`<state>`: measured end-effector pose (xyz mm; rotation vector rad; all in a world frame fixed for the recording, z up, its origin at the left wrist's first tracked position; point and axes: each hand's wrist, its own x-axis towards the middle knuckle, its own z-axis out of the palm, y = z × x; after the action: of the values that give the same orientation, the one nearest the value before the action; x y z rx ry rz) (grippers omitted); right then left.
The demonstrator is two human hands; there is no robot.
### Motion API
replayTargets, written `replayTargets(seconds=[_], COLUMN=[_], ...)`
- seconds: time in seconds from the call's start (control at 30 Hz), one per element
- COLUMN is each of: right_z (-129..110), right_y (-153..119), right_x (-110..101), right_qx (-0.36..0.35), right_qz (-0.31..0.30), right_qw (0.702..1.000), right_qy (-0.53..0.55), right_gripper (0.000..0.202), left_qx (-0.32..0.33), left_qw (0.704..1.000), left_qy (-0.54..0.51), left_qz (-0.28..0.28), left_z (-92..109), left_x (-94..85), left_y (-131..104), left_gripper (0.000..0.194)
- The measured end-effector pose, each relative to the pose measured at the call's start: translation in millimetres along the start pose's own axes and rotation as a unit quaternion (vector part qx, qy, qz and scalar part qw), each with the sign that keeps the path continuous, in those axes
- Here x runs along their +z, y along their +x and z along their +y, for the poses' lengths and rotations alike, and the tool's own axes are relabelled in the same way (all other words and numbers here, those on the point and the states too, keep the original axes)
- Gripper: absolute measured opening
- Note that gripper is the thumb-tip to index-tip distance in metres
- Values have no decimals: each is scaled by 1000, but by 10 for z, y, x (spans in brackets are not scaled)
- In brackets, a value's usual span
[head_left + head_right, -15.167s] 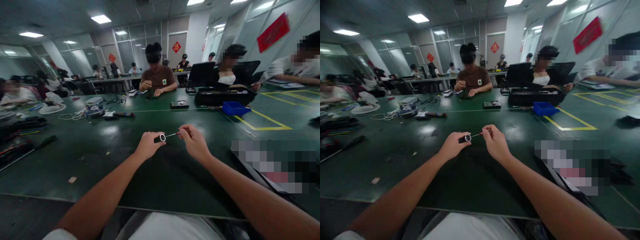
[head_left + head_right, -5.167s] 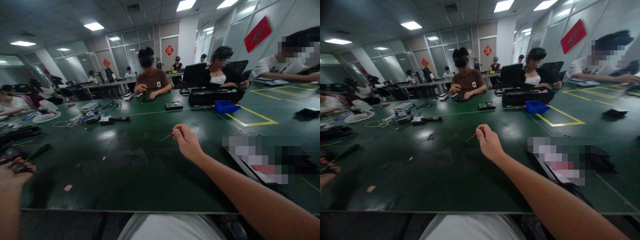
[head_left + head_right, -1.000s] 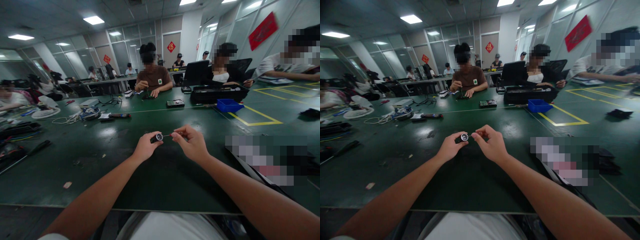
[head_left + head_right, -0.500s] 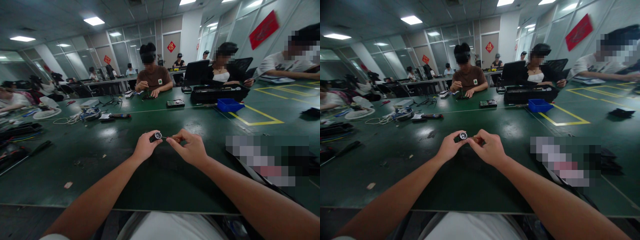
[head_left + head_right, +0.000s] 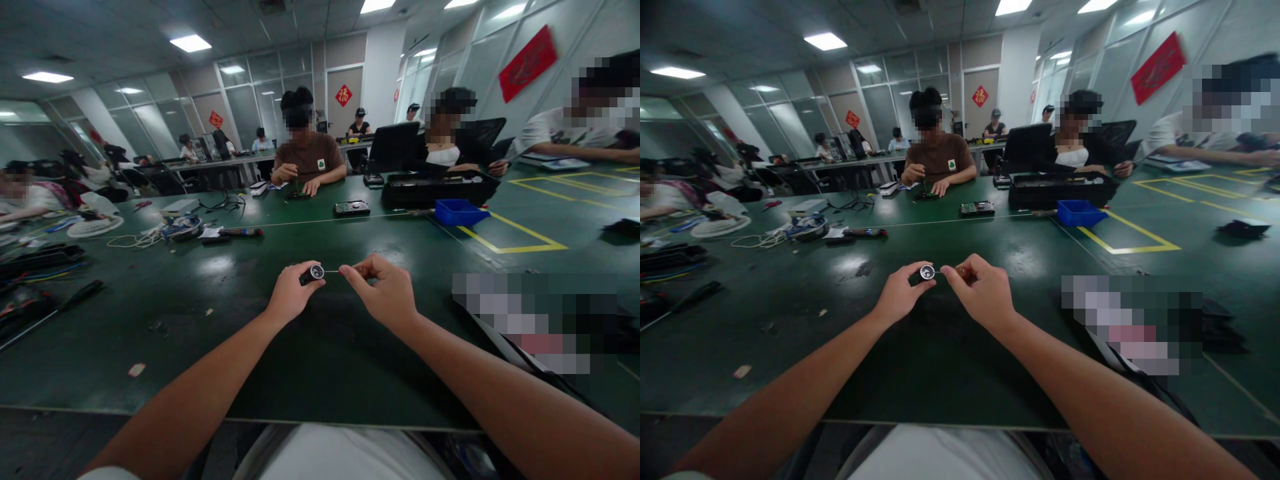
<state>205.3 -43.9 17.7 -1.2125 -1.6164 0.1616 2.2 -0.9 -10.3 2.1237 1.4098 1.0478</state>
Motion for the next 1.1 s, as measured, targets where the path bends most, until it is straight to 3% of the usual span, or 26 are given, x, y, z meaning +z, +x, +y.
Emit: replayTargets(seconds=[0.43,0.83,1.0,1.1], right_z=[25,34,49,79], right_y=[13,35,57,68], right_x=[-10,-13,-21,-19], right_qx=[4,21,13,15], right_qz=[-10,2,-29,-59], right_qw=[1000,1000,999,996], right_qy=[-5,2,39,59], right_gripper=[37,45,19,16], left_qx=[-13,29,41,41], left_qw=[999,998,997,996], left_qy=[-36,53,67,75], left_qz=[12,-3,-11,-16], left_z=[-37,52,60,55], left_x=[4,-29,-17,-14], left_y=[12,-4,-11,-11], left_gripper=[39,36,37,36])
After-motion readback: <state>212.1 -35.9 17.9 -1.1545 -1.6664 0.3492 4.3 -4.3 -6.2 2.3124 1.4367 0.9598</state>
